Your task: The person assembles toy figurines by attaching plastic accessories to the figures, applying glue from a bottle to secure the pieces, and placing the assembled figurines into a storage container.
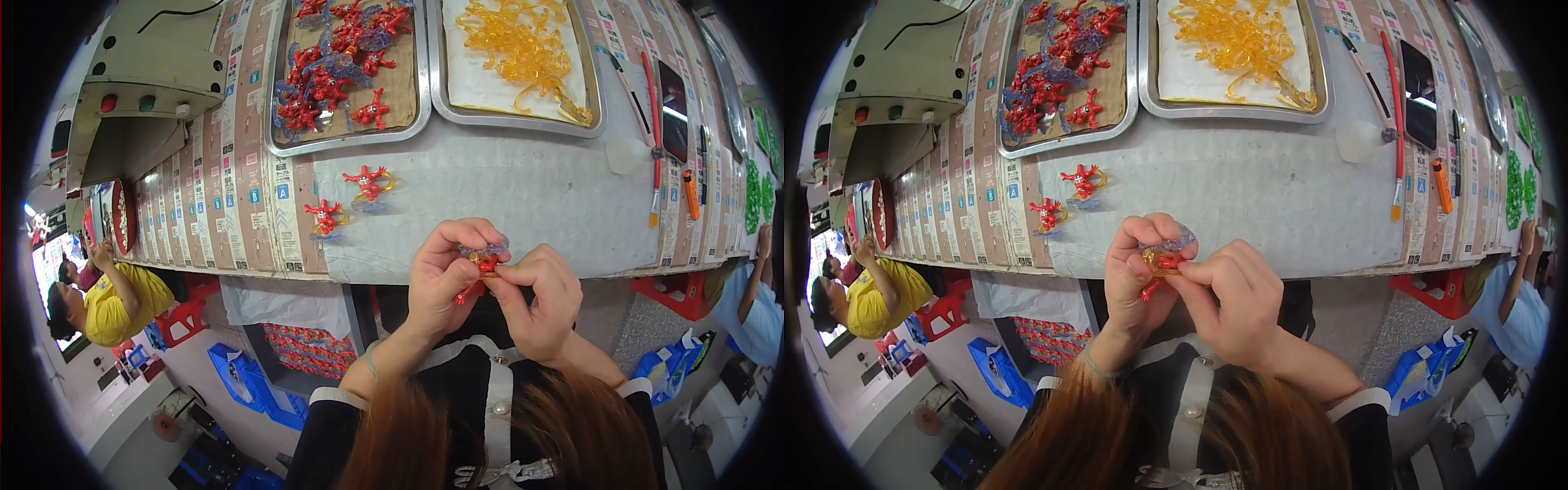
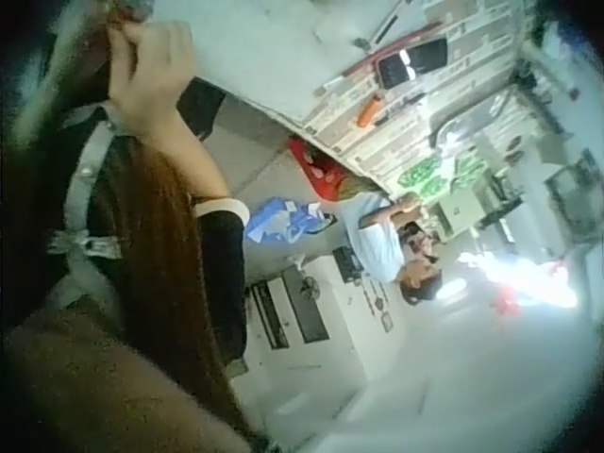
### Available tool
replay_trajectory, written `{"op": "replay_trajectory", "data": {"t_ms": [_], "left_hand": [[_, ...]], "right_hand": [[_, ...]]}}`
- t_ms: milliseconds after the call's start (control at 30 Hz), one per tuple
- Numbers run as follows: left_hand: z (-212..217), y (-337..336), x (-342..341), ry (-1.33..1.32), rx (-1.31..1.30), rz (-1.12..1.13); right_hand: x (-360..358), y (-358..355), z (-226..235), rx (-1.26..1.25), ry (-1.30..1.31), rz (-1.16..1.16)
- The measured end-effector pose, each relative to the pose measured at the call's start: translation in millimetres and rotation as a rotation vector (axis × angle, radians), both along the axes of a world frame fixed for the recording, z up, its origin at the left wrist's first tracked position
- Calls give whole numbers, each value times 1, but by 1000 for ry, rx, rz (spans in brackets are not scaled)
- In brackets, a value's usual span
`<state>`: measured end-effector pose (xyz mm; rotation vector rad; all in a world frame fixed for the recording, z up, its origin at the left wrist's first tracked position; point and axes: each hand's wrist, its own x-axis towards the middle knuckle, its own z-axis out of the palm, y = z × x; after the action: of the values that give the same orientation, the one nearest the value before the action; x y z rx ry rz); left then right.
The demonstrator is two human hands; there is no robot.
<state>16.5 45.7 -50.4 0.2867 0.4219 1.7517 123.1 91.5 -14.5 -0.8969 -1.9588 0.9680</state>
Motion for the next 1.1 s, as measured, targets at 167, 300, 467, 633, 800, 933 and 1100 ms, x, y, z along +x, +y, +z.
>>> {"op": "replay_trajectory", "data": {"t_ms": [167,300,467,633,800,933,1100], "left_hand": [[1,1,-1,76,10,13],[5,3,-6,279,3,-7],[9,2,-6,51,-41,-24],[13,5,-9,-30,-202,-48],[15,8,-10,18,-241,-58],[16,8,-11,24,-283,-41],[21,12,-3,18,-400,-18]], "right_hand": [[0,0,-2,-14,11,-11],[0,2,-1,-2,28,-12],[1,5,3,-41,70,29],[5,10,5,-311,87,4],[5,13,7,-364,67,21],[6,14,6,-456,46,56],[9,17,0,-458,32,98]]}}
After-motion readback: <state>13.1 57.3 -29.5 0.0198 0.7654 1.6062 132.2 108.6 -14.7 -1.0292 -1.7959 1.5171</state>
